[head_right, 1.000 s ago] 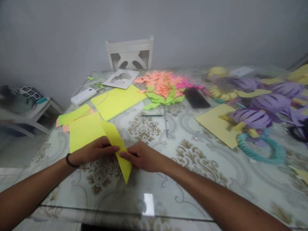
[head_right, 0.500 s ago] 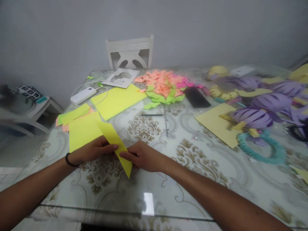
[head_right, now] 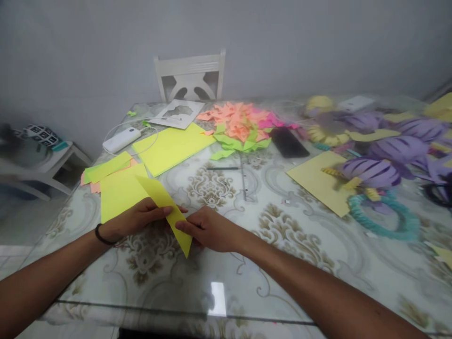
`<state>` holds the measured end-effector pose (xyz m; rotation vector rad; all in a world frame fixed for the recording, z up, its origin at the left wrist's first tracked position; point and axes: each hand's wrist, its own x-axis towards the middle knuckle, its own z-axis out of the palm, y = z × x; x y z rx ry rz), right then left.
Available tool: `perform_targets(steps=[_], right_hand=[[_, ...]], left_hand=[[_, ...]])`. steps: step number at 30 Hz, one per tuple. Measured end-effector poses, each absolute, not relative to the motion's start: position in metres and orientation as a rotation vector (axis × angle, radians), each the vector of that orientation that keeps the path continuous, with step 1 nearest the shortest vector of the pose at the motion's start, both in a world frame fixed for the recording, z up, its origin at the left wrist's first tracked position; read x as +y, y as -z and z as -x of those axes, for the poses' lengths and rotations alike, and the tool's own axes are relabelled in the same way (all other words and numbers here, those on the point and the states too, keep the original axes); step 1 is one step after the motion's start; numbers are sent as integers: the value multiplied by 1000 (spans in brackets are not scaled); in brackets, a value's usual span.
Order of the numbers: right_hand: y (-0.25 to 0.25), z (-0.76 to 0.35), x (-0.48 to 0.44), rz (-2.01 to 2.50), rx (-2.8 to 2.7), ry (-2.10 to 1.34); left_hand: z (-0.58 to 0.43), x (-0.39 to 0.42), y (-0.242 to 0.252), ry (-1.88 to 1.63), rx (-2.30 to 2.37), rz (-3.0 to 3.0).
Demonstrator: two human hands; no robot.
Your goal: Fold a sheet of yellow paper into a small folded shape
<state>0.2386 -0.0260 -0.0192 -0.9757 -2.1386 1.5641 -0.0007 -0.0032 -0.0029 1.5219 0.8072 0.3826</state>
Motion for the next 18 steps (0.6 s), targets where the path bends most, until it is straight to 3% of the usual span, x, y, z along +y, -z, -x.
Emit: perform_targets(steps=[18], right_hand=[[18,-238,-26,1009,-2148,-1593]], left_hand=[[1,-2,3,-350,864,-1553]])
